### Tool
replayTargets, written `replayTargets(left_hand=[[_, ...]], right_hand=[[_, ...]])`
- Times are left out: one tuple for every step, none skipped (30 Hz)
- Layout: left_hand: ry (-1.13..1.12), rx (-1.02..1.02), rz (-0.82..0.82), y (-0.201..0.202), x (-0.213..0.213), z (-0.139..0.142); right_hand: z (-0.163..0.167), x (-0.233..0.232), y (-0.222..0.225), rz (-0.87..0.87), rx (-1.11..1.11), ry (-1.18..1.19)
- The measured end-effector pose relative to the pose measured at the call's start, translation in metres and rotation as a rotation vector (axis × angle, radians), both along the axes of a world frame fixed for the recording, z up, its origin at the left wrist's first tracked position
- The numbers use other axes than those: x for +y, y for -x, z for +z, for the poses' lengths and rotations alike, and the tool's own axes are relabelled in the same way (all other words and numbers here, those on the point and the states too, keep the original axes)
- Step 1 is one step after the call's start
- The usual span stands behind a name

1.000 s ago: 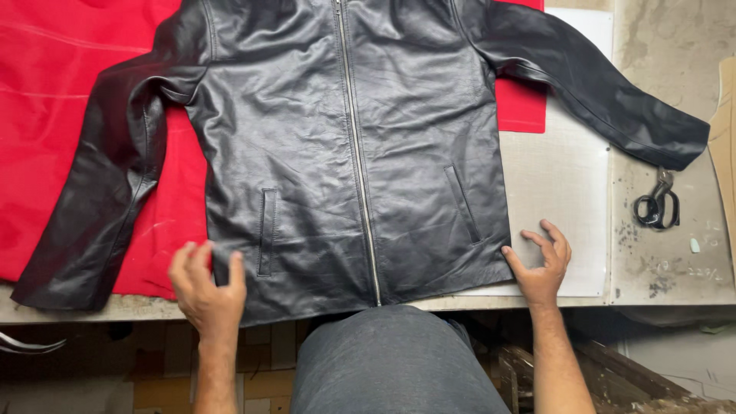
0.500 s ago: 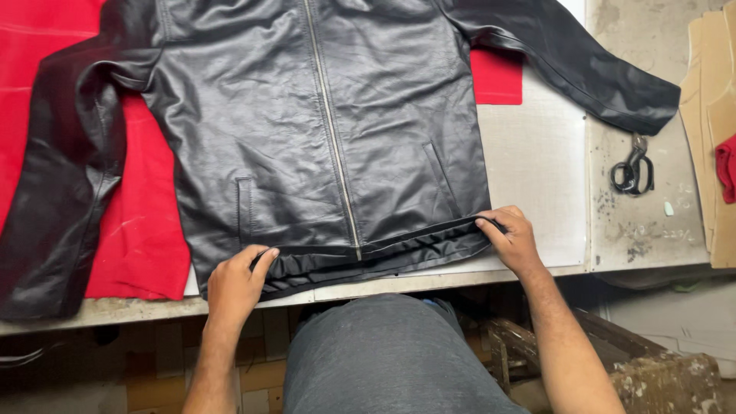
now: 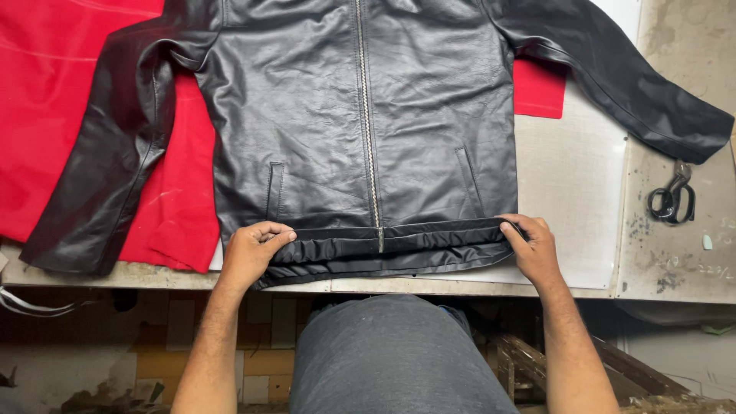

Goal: The person cuts a red fabric along chalk lines using shears, then places a black leather jacket on the table and measures its chest, back, and shoulder areas with a measuring tape.

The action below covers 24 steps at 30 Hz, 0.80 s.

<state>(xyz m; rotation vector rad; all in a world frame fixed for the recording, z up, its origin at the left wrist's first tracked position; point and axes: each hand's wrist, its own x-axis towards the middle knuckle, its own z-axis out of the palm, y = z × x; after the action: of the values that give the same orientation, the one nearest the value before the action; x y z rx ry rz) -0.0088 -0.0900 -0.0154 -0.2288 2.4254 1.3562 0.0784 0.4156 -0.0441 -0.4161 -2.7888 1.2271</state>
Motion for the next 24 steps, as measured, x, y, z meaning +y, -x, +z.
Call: replayTargets(left_hand=[[0.013, 0.019, -0.009, 0.000, 0.000, 0.001], [0.027, 0.035, -0.020, -0.001, 0.002, 0.003], [0.144, 0.026, 0.001, -0.004, 0.006, 0.005], [0.259, 0.020, 0.024, -0.008, 0.012, 0.007], [0.373, 0.017, 0.046, -0.013, 0.021, 0.009], [0.515, 0.291, -0.048, -0.018, 0.032, 0.010], [0.651, 0.569, -0.147, -0.025, 0.044, 0.012], [0.780, 0.849, -0.250, -0.032, 0.056, 0.013], [0.612, 0.872, -0.310, -0.038, 0.070, 0.012], [0.440, 0.887, -0.368, -0.042, 0.083, 0.011], [0.315, 0.953, -0.402, -0.045, 0.096, 0.010], [0.187, 1.018, -0.433, -0.048, 0.108, 0.009], [0.153, 0.984, -0.435, -0.047, 0.117, 0.007], [0.115, 0.952, -0.437, -0.046, 0.125, 0.006], [0.066, 0.925, -0.444, -0.044, 0.134, 0.006], [0.105, 0.879, -0.400, -0.041, 0.140, 0.006], [0.134, 0.835, -0.371, -0.039, 0.145, 0.007], [0.106, 0.758, -0.366, -0.037, 0.150, 0.008], [0.092, 0.677, -0.358, -0.035, 0.154, 0.011], [0.059, 0.694, -0.358, -0.033, 0.158, 0.013], [0.039, 0.709, -0.349, -0.031, 0.160, 0.015], [0.027, 0.722, -0.332, -0.029, 0.162, 0.016], [0.024, 0.670, -0.318, -0.024, 0.164, 0.017], [0.025, 0.615, -0.300, -0.019, 0.166, 0.017]], right_hand=[[0.000, 0.000, 0.001, 0.006, 0.001, -0.004], [0.000, -0.001, 0.002, 0.010, -0.001, -0.007], [0.000, -0.001, 0.003, -0.011, -0.022, -0.005], [0.000, -0.002, 0.003, -0.031, -0.039, -0.005], [0.000, -0.003, 0.004, -0.052, -0.055, -0.006], [-0.001, -0.004, 0.005, -0.032, -0.013, -0.028], [-0.001, -0.006, 0.006, -0.015, 0.029, -0.050], [-0.001, -0.008, 0.007, -0.001, 0.069, -0.071], [-0.002, -0.011, 0.008, -0.002, 0.089, -0.104], [-0.001, -0.013, 0.010, -0.004, 0.106, -0.139], [-0.001, -0.016, 0.012, -0.005, 0.124, -0.175], [0.000, -0.019, 0.013, -0.024, 0.115, -0.169], [0.000, -0.021, 0.015, -0.043, 0.109, -0.167], [0.001, -0.022, 0.015, -0.064, 0.104, -0.168], [0.001, -0.023, 0.015, -0.026, 0.150, -0.170], [0.002, -0.020, 0.014, -0.005, 0.200, -0.186], [0.003, -0.015, 0.011, 0.014, 0.206, -0.199], [0.002, -0.008, 0.010, 0.034, 0.208, -0.209], [0.005, 0.006, 0.005, -0.008, 0.124, -0.012], [0.006, 0.023, 0.002, -0.036, 0.046, 0.196], [0.004, 0.039, 0.002, -0.051, -0.028, 0.414], [0.002, 0.059, 0.005, -0.200, 0.048, 0.300], [0.002, 0.085, 0.008, -0.343, 0.122, 0.188], [0.004, 0.112, 0.011, -0.406, 0.284, -0.057]])
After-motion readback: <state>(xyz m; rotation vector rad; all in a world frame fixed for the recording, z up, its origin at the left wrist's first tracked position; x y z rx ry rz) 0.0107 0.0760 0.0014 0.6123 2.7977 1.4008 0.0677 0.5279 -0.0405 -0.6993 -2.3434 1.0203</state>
